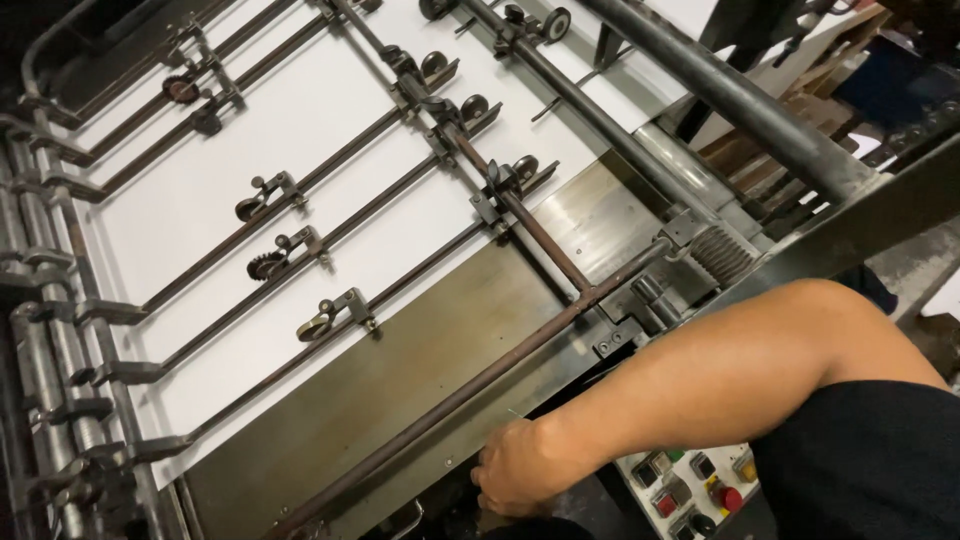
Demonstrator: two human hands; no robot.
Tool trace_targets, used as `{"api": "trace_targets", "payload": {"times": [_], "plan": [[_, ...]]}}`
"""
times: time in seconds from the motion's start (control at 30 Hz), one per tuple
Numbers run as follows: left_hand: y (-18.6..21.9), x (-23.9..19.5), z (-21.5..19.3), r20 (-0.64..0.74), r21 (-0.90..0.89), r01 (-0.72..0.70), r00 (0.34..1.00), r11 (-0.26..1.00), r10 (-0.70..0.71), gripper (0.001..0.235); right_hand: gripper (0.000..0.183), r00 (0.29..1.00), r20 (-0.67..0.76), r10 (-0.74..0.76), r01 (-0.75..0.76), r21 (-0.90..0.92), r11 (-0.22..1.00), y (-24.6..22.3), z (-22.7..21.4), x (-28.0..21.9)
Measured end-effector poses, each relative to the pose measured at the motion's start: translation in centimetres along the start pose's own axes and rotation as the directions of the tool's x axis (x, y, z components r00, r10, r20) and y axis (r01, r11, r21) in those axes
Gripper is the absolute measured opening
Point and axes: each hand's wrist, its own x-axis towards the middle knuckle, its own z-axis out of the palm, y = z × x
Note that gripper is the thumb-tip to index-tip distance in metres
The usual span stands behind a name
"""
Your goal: The person adjusts a metal bar on a large industrial machine using both hands. They then press buttons on a control panel and lift a metal cover on the machine.
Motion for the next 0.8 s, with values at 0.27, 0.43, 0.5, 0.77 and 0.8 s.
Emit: {"api": "trace_targets", "payload": {"times": [0.27, 0.43, 0.5, 0.77, 0.8], "plan": [[7.9, -7.7, -13.5, -0.099, -0.221, 0.200, 0.969, 0.955, -0.226, 0.115, 0.052, 0.938, 0.315, -0.145, 0.238, -0.278, 0.931, -0.4, -3.9, -1.7], [7.7, -8.5, -14.0, -0.114, -0.258, 0.225, 0.959, 0.940, -0.260, 0.116, 0.061, 0.924, 0.319, -0.209, 0.291, -0.236, 0.927, -0.4, -5.7, -2.0], [7.7, -8.6, -14.3, -0.141, -0.296, 0.194, 0.960, 0.935, -0.243, 0.120, 0.061, 0.922, 0.341, -0.181, 0.265, -0.220, 0.939, -1.2, -7.4, -2.2], [7.9, -8.7, -14.8, -0.162, -0.307, 0.117, 0.972, 0.944, -0.173, 0.125, 0.064, 0.927, 0.361, -0.102, 0.202, -0.252, 0.946, -1.6, -7.9, -2.6], [7.9, -8.8, -14.8, -0.162, -0.306, 0.118, 0.971, 0.945, -0.174, 0.125, 0.064, 0.927, 0.360, -0.103, 0.203, -0.252, 0.946, -1.6, -7.9, -2.6]]}}
